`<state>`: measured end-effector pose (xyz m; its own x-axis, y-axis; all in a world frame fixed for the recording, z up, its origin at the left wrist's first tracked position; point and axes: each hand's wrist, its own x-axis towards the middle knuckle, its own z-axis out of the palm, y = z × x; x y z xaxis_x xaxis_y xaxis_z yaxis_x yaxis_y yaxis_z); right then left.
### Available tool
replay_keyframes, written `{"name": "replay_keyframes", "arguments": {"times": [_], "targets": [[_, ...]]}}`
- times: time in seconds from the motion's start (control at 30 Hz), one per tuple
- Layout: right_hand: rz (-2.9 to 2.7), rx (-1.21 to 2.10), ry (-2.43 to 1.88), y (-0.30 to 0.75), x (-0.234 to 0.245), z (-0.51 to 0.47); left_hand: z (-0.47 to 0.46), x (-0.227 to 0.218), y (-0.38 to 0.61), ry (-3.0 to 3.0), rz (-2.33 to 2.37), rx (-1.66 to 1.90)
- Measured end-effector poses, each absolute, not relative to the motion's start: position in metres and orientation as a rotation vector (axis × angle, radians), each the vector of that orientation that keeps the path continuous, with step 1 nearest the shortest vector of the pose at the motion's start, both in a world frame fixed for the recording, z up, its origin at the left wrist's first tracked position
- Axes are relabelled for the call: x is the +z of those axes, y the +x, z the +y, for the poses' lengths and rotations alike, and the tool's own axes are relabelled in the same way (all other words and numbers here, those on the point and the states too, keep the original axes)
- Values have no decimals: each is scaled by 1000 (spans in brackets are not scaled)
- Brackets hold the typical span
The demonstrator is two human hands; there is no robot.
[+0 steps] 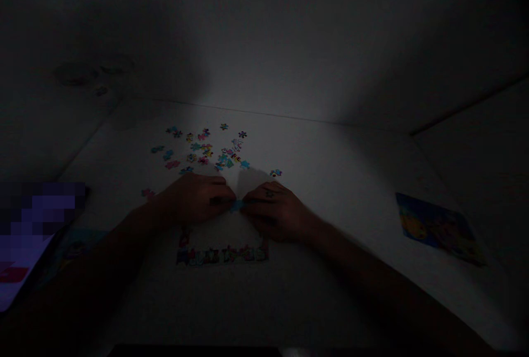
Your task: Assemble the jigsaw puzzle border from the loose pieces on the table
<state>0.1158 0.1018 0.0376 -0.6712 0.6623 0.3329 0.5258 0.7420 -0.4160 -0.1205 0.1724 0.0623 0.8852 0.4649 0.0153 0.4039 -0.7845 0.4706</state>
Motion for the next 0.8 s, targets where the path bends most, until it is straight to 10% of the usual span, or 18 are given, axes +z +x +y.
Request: {"name": "replay_keyframes", "arguments": {"times": [0.8], "targets": [[-2149,733,-937,118,43,106,207,61,-149,2401,1595,740]]}}
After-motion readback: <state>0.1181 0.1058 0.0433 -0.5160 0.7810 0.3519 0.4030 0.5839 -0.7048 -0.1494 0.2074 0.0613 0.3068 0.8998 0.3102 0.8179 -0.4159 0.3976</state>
